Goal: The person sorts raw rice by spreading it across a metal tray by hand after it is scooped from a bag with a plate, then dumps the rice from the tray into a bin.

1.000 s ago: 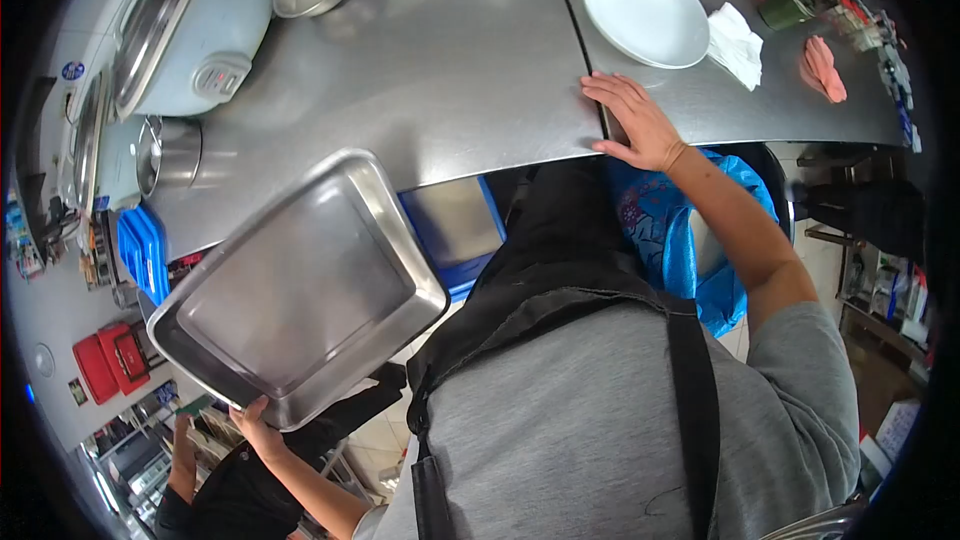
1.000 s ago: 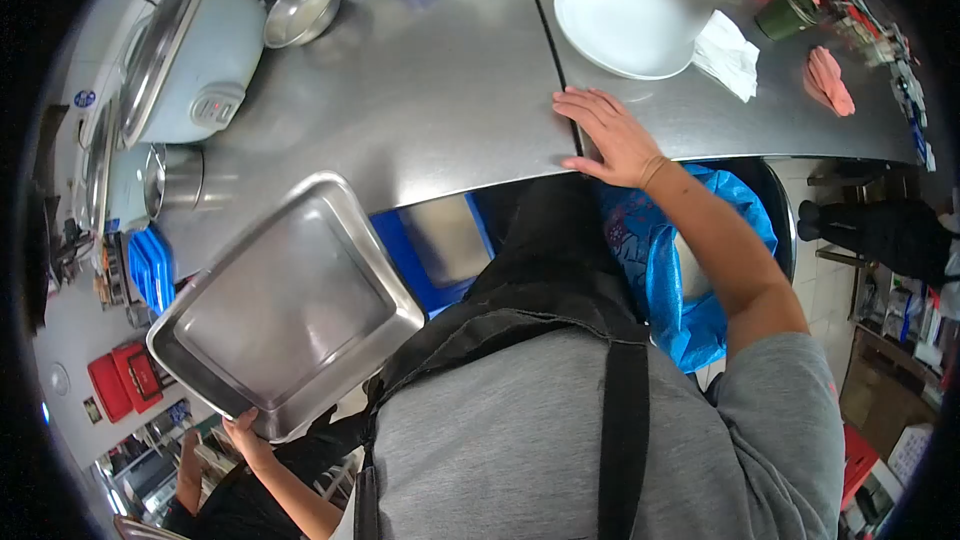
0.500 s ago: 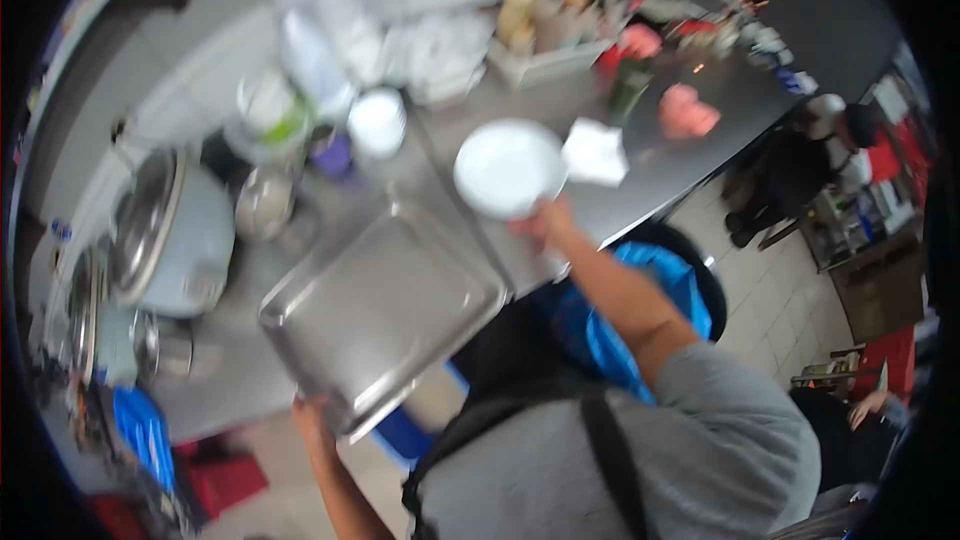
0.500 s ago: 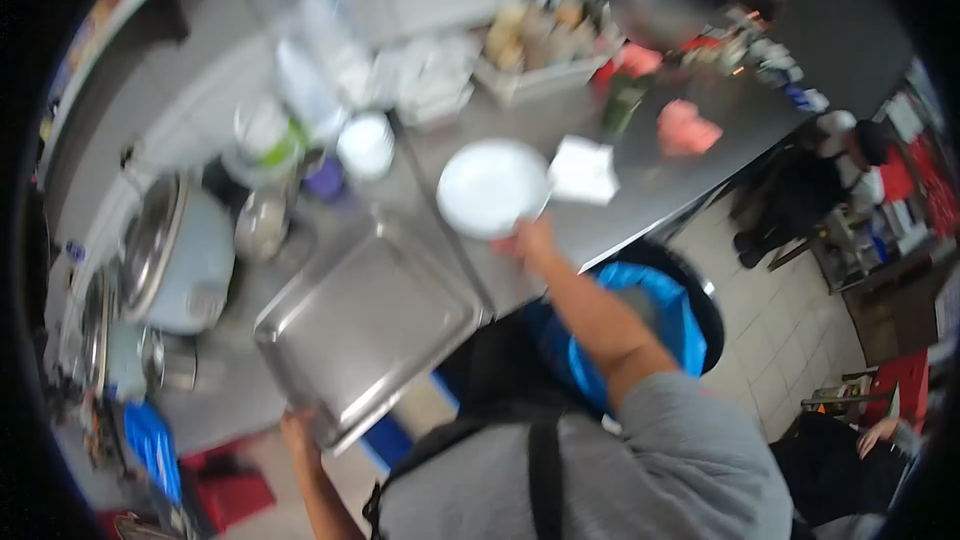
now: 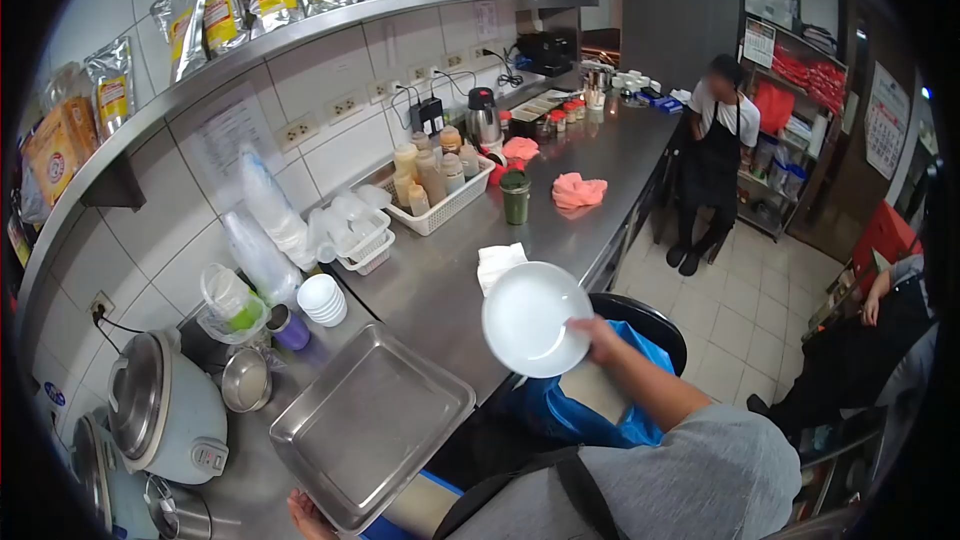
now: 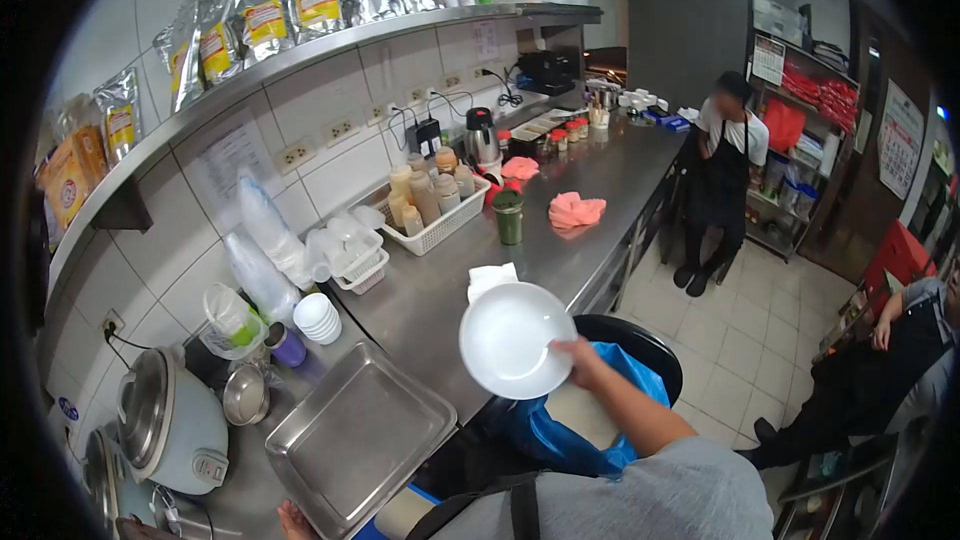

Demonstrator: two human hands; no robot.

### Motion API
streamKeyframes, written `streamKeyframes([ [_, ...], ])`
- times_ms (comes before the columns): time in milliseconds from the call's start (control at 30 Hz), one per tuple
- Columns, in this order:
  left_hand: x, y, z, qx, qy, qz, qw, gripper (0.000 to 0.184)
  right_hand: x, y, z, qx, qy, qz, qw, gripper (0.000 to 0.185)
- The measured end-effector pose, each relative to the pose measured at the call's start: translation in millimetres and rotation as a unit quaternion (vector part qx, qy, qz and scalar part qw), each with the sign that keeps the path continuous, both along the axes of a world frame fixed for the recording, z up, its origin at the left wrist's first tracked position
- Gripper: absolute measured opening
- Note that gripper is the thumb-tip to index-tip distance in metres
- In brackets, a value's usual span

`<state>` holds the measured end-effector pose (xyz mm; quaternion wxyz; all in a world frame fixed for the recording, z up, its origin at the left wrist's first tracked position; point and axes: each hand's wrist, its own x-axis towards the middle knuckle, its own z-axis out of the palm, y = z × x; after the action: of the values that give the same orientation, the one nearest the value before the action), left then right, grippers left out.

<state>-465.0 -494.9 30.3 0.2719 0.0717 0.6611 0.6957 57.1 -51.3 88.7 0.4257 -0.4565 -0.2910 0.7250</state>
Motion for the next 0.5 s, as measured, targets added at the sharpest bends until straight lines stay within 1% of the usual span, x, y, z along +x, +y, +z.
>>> streamKeyframes([
  [33,-18.0,-8.8,-30.4,0.012,0.002,0.016,1.0,0.069,19.7,-2.0,9.3,-0.014,-0.043,-0.045,0.998,0.043],
  [67,-27.7,-13.2,-46.7,0.026,0.004,0.033,0.999,0.07,39.8,-5.5,21.0,0.006,-0.09,-0.06,0.994,0.041],
  [100,-27.5,-13.6,-49.7,0.027,-0.001,0.066,0.997,0.068,59.3,-8.2,27.3,0.027,-0.136,-0.072,0.988,0.038],
  [167,-23.9,-13.6,-54.3,0.03,-0.009,0.133,0.991,0.065,97.7,-6.1,14.2,0.185,-0.25,-0.064,0.948,0.031],
  [200,-26.2,-13.1,-61.5,0.043,0.004,0.134,0.99,0.062,105.0,-10.6,23.8,0.201,-0.394,-0.031,0.896,0.027],
  [233,-30.6,-13.3,-72.2,0.055,0.017,0.135,0.989,0.058,110.2,-21.7,45.7,0.211,-0.528,0.002,0.822,0.024],
  [267,-33.9,-13.5,-77.1,0.068,0.031,0.136,0.988,0.055,112.6,-27.6,57.5,0.215,-0.649,0.034,0.728,0.021],
  [300,-32.3,-12.0,-75.3,0.005,0.112,0.118,0.987,0.051,111.9,-29.3,49.4,0.229,-0.695,0.044,0.681,0.022],
  [367,-25.1,-12.9,-74.8,-0.124,0.268,0.082,0.952,0.045,107.5,-42.2,15.8,0.253,-0.776,0.064,0.575,0.023],
  [400,-38.7,-11.2,-96.6,-0.025,0.232,0.066,0.97,0.042,97.1,-52.1,4.2,0.25,-0.785,0.09,0.559,0.026],
  [433,-33.8,-8.1,-90.1,0.012,0.212,0.087,0.973,0.037,85.9,-62.3,-8.8,0.248,-0.794,0.116,0.542,0.031],
  [467,-29.5,-0.5,-85.5,0.048,0.192,0.108,0.974,0.034,79.2,-65.5,-44.2,0.258,-0.792,0.129,0.539,0.035],
  [500,-19.7,5.7,-66.6,0.083,0.171,0.13,0.973,0.033,72.3,-67.2,-73.8,0.266,-0.789,0.142,0.535,0.04],
])
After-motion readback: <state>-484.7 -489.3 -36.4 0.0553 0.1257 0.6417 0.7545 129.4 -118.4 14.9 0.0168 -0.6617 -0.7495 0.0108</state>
